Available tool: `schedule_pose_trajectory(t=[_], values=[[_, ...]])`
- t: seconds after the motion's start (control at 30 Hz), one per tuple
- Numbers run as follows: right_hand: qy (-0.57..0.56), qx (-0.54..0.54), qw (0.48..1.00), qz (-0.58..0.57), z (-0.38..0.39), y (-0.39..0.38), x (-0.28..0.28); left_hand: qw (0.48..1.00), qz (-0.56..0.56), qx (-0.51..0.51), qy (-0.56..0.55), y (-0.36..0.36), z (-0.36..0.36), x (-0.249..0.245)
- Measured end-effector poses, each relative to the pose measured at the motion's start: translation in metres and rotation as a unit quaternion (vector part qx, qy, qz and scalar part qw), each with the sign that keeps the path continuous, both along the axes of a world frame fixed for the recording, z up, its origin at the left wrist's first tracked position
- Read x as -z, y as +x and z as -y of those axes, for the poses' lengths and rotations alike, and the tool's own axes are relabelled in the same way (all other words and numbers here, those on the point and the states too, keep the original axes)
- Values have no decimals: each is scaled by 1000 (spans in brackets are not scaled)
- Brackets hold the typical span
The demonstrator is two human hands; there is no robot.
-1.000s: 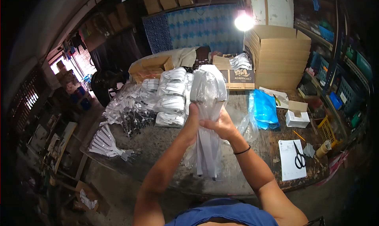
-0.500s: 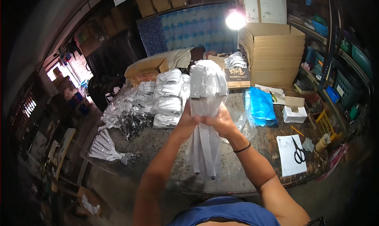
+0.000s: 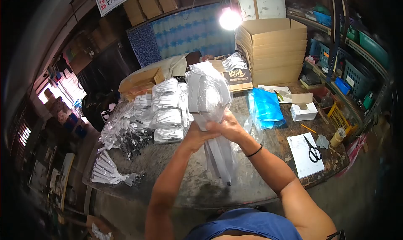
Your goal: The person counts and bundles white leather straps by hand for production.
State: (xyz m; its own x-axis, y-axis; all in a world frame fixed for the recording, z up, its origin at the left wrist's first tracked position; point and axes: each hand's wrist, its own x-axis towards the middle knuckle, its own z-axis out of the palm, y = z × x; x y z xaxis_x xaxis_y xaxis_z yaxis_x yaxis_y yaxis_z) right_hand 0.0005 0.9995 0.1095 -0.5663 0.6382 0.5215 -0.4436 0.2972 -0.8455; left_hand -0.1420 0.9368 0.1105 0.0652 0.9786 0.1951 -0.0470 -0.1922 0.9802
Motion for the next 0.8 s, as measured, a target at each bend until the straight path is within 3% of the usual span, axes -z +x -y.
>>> schedule_pose_trajectory(t=[0.07,0.37,0.4,0.47,0.5,0.6,0.67,0.7,0.77,0.8], values=[[124,51,991,4,-5,0,-1,1000,-2,-17,6,1,-3,2],[235,178,937,189,-19,-10,-12,994,101,-42,18,3,-21,22],[235,181,936,190,-19,-8,-19,990,133,-42,39,2,-24,24],[208,74,960,173,-23,-6,-33,984,164,-42,59,3,-24,22],[113,-13,988,107,-21,-6,-38,976,200,-38,76,8,-21,18],[60,-16,996,58,-13,-5,-43,971,213,-33,106,14,-26,15],[109,107,985,80,-18,-11,-38,974,188,-33,121,16,-28,14],[111,109,985,80,-18,-8,-39,977,173,-29,119,15,-28,12],[56,0,991,123,-16,0,-40,980,160,-26,117,14,-25,11],[58,-1,991,124,-18,4,-41,979,176,-19,97,14,-24,10]])
